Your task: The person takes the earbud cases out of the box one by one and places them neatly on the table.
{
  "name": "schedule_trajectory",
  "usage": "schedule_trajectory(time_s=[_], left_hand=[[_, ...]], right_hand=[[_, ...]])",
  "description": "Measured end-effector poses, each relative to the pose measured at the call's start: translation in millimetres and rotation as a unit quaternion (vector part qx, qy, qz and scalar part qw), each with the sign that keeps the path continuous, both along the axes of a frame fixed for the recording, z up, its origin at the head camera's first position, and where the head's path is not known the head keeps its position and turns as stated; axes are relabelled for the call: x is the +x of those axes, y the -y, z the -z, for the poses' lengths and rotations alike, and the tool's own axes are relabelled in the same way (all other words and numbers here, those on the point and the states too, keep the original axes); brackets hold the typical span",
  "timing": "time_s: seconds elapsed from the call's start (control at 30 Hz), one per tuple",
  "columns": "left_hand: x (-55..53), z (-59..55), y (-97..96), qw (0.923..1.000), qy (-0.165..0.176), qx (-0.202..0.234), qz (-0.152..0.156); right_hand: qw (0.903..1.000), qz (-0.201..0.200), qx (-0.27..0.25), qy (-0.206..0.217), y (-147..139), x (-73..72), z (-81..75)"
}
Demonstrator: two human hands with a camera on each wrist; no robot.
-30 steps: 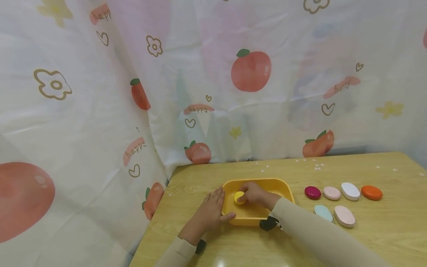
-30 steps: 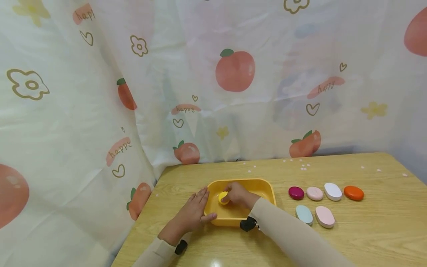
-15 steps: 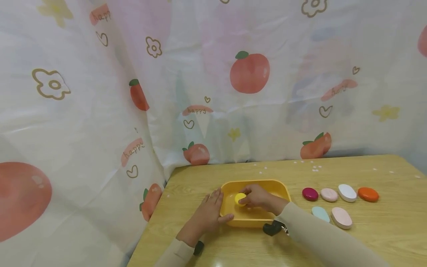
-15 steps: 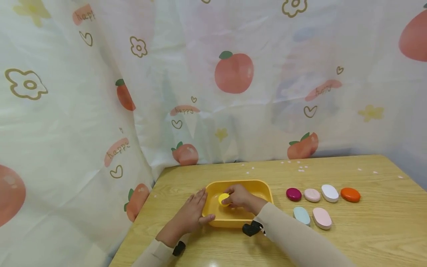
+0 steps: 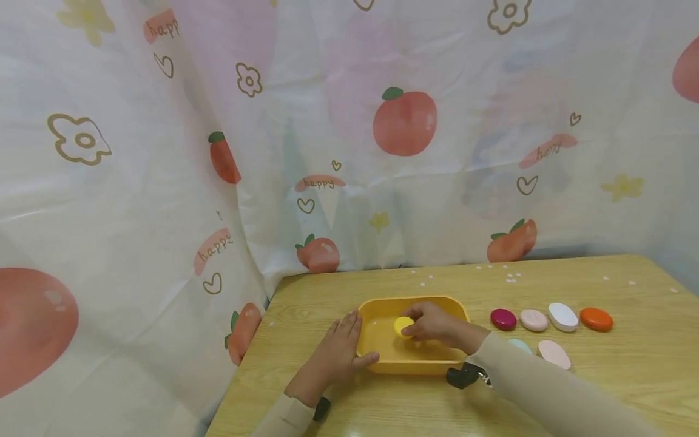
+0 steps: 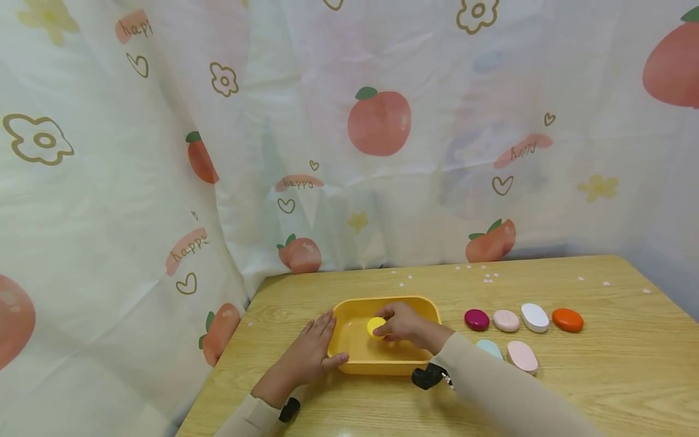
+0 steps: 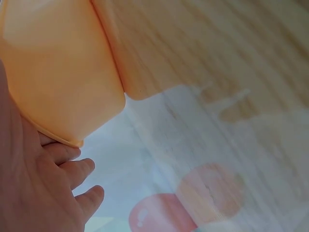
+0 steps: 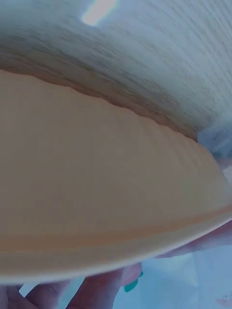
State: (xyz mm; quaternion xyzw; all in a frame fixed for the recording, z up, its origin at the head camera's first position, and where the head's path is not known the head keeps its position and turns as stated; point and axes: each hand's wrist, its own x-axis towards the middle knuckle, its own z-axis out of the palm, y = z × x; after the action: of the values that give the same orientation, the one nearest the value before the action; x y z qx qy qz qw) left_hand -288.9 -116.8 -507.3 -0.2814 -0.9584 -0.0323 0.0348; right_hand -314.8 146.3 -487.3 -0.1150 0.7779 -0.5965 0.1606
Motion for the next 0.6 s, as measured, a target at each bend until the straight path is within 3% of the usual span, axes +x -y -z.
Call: schedule_trajectory(time_s=[0.33, 0.6], left_hand=[[0.4, -1.1, 0.3, 0.9997, -0.009, -0.024, -0.001], [-0.2, 0.5, 0.4, 0.9995, -0.019, -0.024, 0.007]], right_hand=[[0.9997, -0.015, -0.015, 0.012, -29, 5.8, -4.3], [0.9995, -0.024, 0.013, 0.016, -48, 8.5, -14.7]])
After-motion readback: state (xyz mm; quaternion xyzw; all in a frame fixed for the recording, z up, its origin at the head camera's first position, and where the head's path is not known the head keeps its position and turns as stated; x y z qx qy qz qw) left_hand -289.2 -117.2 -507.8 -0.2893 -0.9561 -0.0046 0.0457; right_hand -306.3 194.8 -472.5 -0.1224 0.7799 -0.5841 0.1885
